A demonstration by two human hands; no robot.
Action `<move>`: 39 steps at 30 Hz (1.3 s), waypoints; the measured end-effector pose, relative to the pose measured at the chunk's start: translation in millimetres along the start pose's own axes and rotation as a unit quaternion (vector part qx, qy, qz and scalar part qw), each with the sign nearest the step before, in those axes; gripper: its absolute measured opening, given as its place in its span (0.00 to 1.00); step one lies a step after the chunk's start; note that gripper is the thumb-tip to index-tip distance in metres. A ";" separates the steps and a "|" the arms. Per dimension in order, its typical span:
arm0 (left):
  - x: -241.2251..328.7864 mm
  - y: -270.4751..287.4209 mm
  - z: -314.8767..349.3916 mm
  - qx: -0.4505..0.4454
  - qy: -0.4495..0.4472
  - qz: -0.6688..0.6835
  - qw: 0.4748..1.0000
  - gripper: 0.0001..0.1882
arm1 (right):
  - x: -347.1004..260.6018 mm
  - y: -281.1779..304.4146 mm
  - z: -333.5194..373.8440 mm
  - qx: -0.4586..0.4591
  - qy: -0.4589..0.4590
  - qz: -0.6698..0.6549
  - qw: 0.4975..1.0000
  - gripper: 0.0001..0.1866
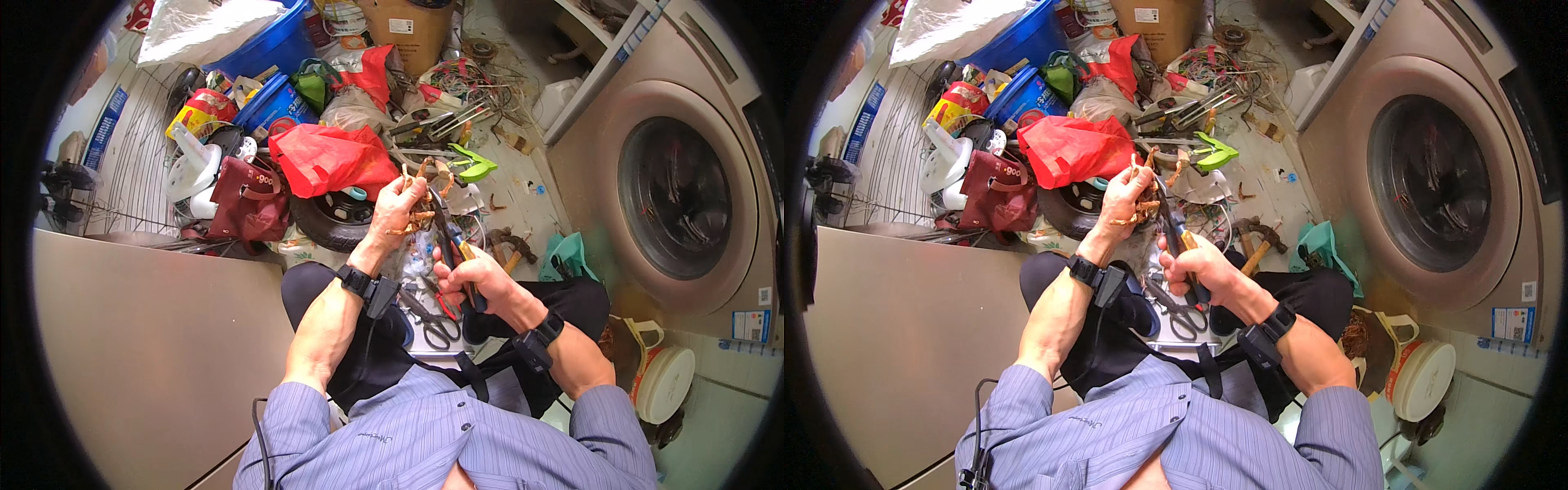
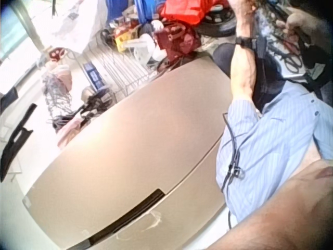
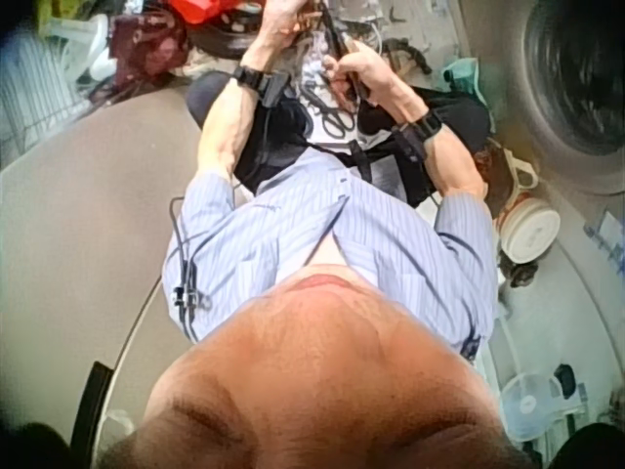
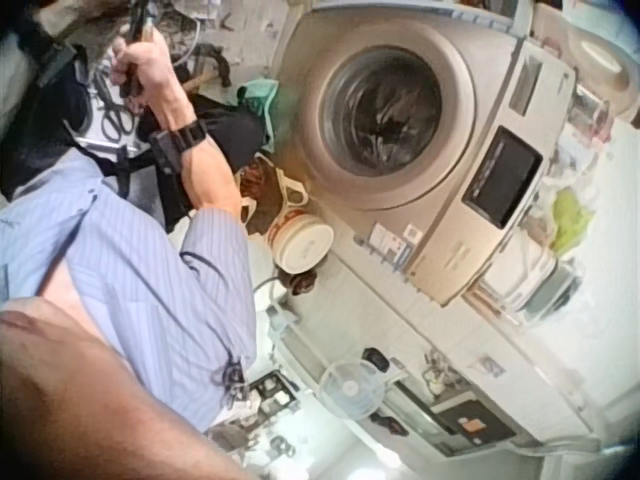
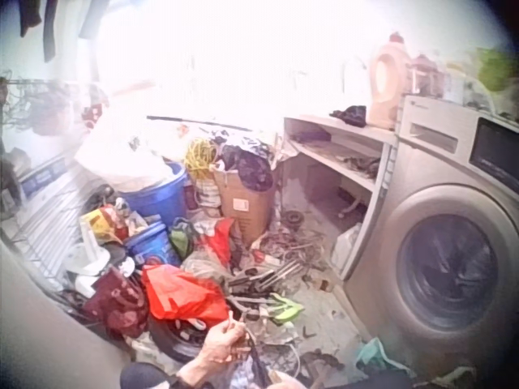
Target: The person uses pliers, a hammer, and wire cutters to strip copper wiring and remove metal components from a small motor assembly.
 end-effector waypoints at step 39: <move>16.6 -40.7 26.0 -0.305 0.002 0.210 0.929 0.26 | 3.6 -44.8 34.1 -0.171 -0.015 0.059 0.983 0.16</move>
Point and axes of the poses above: each hand's wrist, its own z-axis away from the middle knuckle, its own y-axis out of the back of the hand, x = y × z, the point moved 3 cm from there along -z, towards the middle knuckle, and after that the axes turned 10 degrees about y, right-handed, at the moved point
